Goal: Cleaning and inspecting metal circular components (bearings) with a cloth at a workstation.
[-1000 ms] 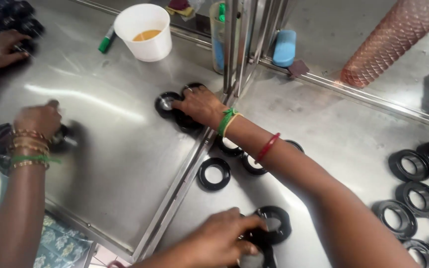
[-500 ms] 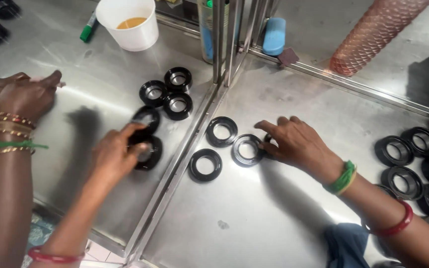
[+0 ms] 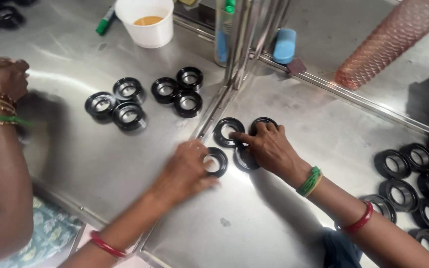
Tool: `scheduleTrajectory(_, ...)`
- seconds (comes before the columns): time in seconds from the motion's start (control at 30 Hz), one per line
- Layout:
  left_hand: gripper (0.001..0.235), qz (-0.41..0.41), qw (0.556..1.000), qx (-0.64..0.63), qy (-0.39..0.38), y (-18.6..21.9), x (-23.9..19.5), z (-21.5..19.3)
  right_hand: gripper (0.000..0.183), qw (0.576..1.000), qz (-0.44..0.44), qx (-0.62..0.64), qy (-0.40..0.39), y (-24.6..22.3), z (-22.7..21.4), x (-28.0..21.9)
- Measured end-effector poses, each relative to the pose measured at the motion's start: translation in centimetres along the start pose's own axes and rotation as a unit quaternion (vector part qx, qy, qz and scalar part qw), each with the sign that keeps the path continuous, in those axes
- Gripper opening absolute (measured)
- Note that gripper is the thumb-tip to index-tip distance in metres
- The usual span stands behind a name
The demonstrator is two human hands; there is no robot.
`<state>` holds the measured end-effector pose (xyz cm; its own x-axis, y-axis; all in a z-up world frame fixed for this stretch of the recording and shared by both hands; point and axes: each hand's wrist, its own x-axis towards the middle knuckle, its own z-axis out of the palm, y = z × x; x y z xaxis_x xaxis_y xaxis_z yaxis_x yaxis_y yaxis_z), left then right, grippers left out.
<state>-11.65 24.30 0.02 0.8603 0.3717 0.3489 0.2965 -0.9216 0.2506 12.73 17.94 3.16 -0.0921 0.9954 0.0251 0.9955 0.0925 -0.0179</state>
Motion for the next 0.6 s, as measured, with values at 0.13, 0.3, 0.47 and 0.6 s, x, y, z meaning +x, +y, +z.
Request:
scheduleTrajectory(0.13,0.046,-0.022,0.999,0.016,0.030,2.9,-1.6,1.7,0.042,1.000,0.007,0.005,-0.023,0.0,1.0,-0.2)
scheduleTrajectory(0.3,0.030,-0.216,0.966,-0.097,-0.105,4.1,-2.3,-2.1,0.039,0.996,0.003,0.035,-0.088,0.7,1.0,-0.9)
scheduleTrajectory(0.47,0.043,-0.409,0.783,-0.458,-0.101,0.6,-4.8,-1.1,0.051,0.976,0.049,0.137,-0.162,0.5,-1.7,0.8)
scheduleTrajectory(0.6,0.050,-0.481,0.623,-0.614,0.059,-2.1,-6.1,-2.3,0.054,0.948,0.053,0.182,-0.254,-1.1,-4.7,3.3)
